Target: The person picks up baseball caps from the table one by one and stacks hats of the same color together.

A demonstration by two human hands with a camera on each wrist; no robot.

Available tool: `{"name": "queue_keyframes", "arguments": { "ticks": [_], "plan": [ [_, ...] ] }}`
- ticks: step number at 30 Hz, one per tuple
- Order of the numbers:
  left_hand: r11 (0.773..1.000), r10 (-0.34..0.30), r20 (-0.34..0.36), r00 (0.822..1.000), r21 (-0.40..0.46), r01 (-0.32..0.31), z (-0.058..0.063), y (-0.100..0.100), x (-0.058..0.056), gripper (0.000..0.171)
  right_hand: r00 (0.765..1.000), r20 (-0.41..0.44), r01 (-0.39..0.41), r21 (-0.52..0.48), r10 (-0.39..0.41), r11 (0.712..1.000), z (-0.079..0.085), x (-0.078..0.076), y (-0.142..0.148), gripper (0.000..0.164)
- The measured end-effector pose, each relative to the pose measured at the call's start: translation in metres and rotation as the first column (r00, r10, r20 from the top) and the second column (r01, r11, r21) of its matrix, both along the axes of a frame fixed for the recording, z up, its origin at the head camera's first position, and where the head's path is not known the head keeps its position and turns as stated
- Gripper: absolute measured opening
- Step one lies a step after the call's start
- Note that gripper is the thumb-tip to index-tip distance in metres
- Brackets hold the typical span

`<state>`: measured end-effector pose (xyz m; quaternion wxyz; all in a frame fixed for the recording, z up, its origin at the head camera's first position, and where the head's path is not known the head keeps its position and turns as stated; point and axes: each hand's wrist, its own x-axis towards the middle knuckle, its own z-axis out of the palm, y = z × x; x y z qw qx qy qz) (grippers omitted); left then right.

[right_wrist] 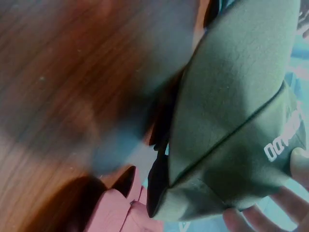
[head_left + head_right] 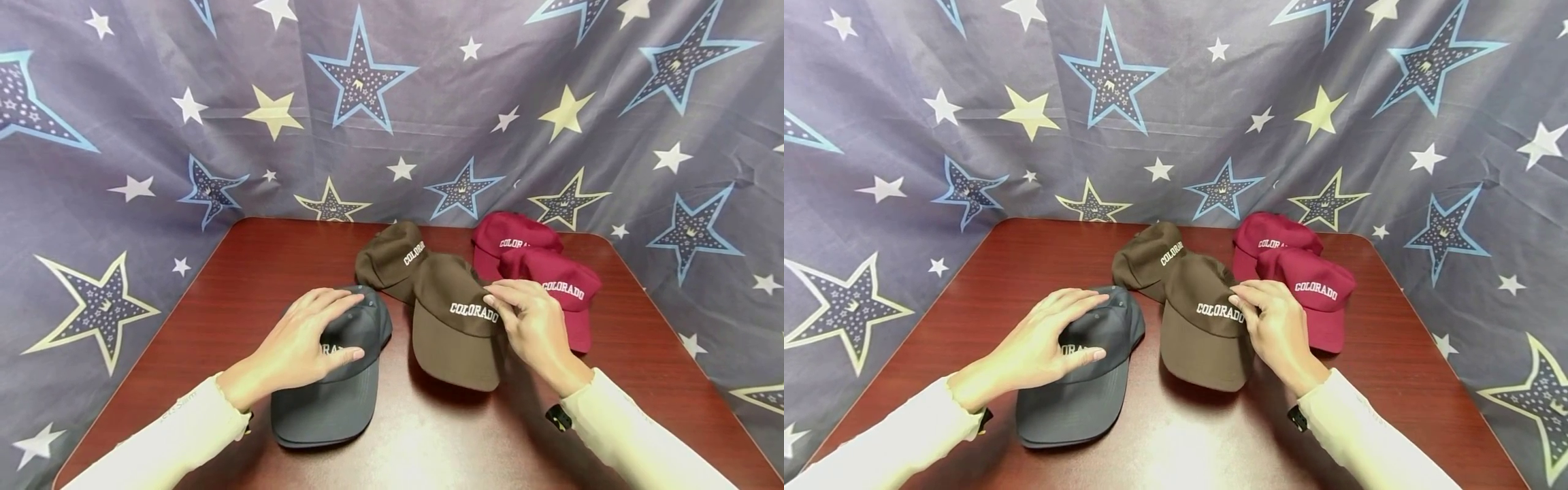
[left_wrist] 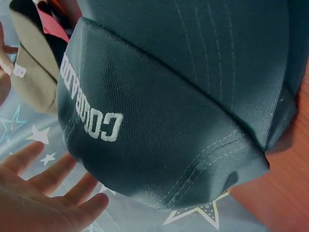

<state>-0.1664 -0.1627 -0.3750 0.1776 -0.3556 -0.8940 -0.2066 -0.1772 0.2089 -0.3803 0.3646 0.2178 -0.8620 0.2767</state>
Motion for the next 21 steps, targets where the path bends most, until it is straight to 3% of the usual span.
{"name": "queue_keyframes", "arguments": {
  "ticks": [9,21],
  "plan": [
    [0.999,0.031,0.013,0.999,-0.039,-0.03,0.002,-0.001,0.005,0.079,0.999,-0.001,-0.037,0.101,0.037,0.994,-0.006,0.018,0.001,0.024],
    [0.999,0.033,0.011,0.999,-0.041,-0.032,0.003,-0.002,0.005,0.078,0.997,0.024,-0.072,0.138,0.069,0.988,-0.016,0.036,-0.004,0.023]
  ]
}}
